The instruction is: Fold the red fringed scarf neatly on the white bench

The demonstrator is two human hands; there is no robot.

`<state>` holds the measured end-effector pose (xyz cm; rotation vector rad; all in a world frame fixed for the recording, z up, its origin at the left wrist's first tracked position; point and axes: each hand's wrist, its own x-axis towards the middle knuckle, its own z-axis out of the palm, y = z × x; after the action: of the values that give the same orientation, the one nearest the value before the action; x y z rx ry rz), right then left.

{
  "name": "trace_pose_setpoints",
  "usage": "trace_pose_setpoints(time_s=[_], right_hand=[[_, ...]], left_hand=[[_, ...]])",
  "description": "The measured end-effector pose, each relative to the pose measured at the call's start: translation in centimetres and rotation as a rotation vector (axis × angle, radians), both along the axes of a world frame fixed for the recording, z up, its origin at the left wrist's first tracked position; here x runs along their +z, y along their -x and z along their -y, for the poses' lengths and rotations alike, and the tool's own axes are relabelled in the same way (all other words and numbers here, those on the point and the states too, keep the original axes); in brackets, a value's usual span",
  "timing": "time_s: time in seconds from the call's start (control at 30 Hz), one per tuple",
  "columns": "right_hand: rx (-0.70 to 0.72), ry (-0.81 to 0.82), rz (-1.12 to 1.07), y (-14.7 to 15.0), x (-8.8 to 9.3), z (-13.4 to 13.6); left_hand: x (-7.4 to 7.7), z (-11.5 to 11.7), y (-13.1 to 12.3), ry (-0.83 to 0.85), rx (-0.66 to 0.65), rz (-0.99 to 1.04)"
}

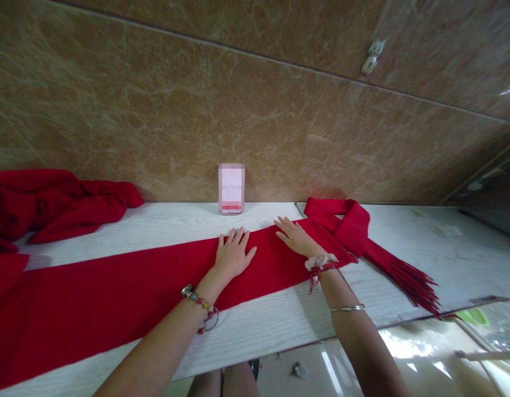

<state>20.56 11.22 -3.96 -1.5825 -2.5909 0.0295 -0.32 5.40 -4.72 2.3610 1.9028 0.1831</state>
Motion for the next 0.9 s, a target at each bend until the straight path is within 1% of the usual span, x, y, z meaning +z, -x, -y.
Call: trace_pose_setpoints(time_s=[0.07, 0.2, 0.3, 0.43, 0.5, 0.6, 0.63, 0.7, 0.77, 0.9], right_hand=[[0.033, 0.03, 0.036, 0.5, -0.1, 0.3], [-0.001, 0.012, 0.04, 0.2, -0.5, 0.0], [-0.058, -0.012, 0.038, -0.8, -0.8, -0.4], [-0.162, -0.046, 0.004, -1.7, -0.7, -0.3], [-0.127, -0.048, -0.025, -1.4, -0.5, 0.0], [0.021, -0.001, -0.005, -0.4, -0.3, 0.6], [0.049, 0.018, 0.015, 0.0, -0.3, 0.7], [0.047, 0.041, 0.047, 0.4, -0.2, 0.9], [0.012, 0.046, 0.057, 0.4, -0.1, 0.8], [-0.059, 0.031, 0.093, -1.5, -0.1, 0.3]], left_hand=[[0.0, 0.0, 0.0, -0.006, 0.0, 0.004], [0.1, 0.0, -0.1, 0.002, -0.002, 0.0], [0.2, 0.0, -0.1, 0.017, 0.001, 0.001], [0.4, 0.0, -0.1, 0.026, 0.005, 0.012], [0.4, 0.0, -0.2, 0.007, 0.001, 0.017], [0.2, 0.0, -0.2, -0.026, -0.047, 0.034], [0.2, 0.0, -0.1, -0.027, -0.072, 0.038], [0.1, -0.1, -0.1, -0.017, -0.112, 0.033], [0.0, -0.1, 0.0, -0.005, -0.122, 0.019], [0.0, -0.1, 0.0, 0.008, -0.112, 0.009]])
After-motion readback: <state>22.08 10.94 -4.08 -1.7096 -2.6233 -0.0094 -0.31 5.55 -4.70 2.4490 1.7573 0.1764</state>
